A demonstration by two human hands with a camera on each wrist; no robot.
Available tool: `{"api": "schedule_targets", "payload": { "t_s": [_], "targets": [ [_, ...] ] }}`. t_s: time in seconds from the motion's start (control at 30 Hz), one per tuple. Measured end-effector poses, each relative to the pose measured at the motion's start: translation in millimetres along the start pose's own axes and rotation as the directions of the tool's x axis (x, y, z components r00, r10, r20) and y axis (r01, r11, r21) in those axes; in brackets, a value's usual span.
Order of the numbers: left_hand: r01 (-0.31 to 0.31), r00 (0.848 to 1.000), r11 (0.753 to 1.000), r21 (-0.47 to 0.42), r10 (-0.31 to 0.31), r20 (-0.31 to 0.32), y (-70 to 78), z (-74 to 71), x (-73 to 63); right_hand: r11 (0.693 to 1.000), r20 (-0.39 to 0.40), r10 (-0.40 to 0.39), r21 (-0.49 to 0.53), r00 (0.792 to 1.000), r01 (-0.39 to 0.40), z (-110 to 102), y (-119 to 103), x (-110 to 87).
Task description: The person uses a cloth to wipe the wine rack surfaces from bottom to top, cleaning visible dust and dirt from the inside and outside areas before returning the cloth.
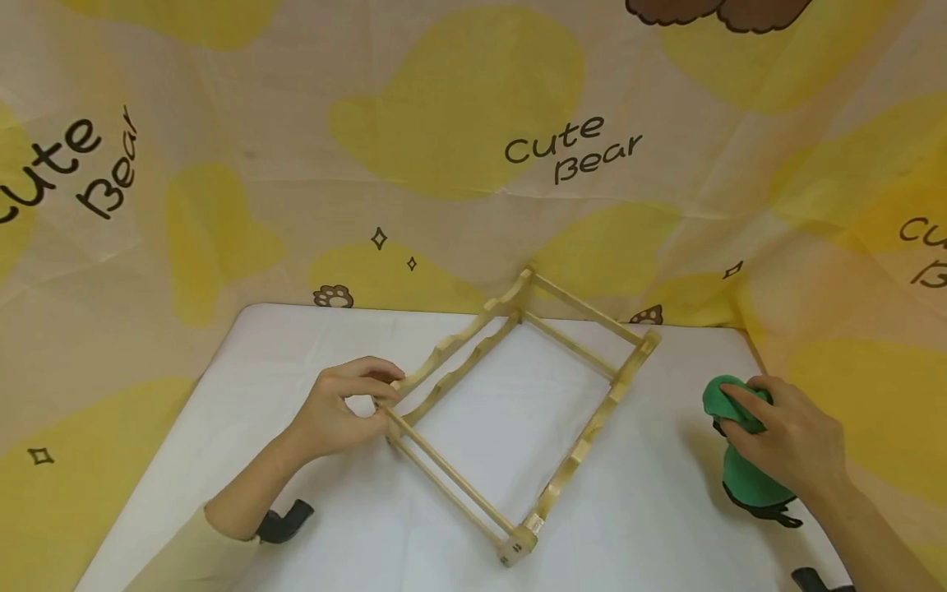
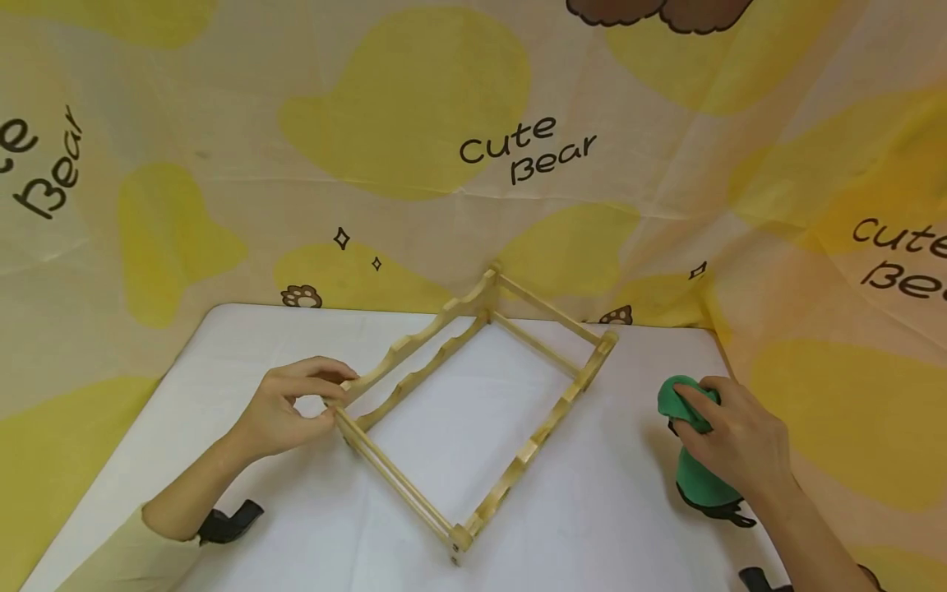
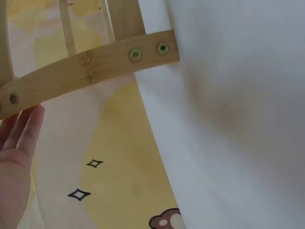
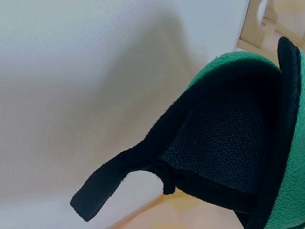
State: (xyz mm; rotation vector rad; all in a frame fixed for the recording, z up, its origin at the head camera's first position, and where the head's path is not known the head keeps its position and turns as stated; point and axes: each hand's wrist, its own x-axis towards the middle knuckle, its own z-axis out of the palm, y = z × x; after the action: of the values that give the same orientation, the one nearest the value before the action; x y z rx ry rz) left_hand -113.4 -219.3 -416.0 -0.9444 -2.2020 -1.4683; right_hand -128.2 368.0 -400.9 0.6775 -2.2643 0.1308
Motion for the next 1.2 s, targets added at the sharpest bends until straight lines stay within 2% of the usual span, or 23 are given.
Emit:
{"api": "schedule_targets", "payload": {
  "t_s": [0.13, 0.33, 0.43, 0.73, 0.97, 1.2],
  "targets": [
    [0.015, 1.0, 1.0, 0.004, -0.015, -0.028, -3.4, -7.0, -2.2, 1.0, -0.008, 0.001, -0.001, 1.0, -0.001, 0, -1, 0.4],
    [-0.035, 0.998, 0.999, -0.003, 0.035, -0.061, -6.1, -9.6, -2.5, 1.0, -0.015, 0.003, 0.002, 1.0, -0.003, 0, -2, 0.7],
    [-0.042, 0.996, 0.999, -0.024, 0.04, -0.074, -8.0, -8.8, -2.0, 1.0, -0.014, 0.003, -0.002, 1.0, -0.003, 0, -2, 0.3],
    [-0.022, 0.998, 0.998, -0.065, 0.018, -0.065, -8.0, -5.8, 0.2, 1.0, -0.01, 0.002, -0.007, 1.0, -0.002, -1, -2, -1.8],
    [0.077, 0.996, 0.991, -0.106, -0.08, -0.025, -9.3, 0.0, 6.4, 1.0, -0.018, -0.003, -0.001, 1.0, 0.003, -1, 1, -3.1],
    [0.2, 0.979, 0.972, -0.126, -0.205, -0.026, -11.2, 8.3, 20.5, 1.0, -0.004, 0.008, -0.009, 1.0, -0.008, -1, 3, -4.9]
  ]
}}
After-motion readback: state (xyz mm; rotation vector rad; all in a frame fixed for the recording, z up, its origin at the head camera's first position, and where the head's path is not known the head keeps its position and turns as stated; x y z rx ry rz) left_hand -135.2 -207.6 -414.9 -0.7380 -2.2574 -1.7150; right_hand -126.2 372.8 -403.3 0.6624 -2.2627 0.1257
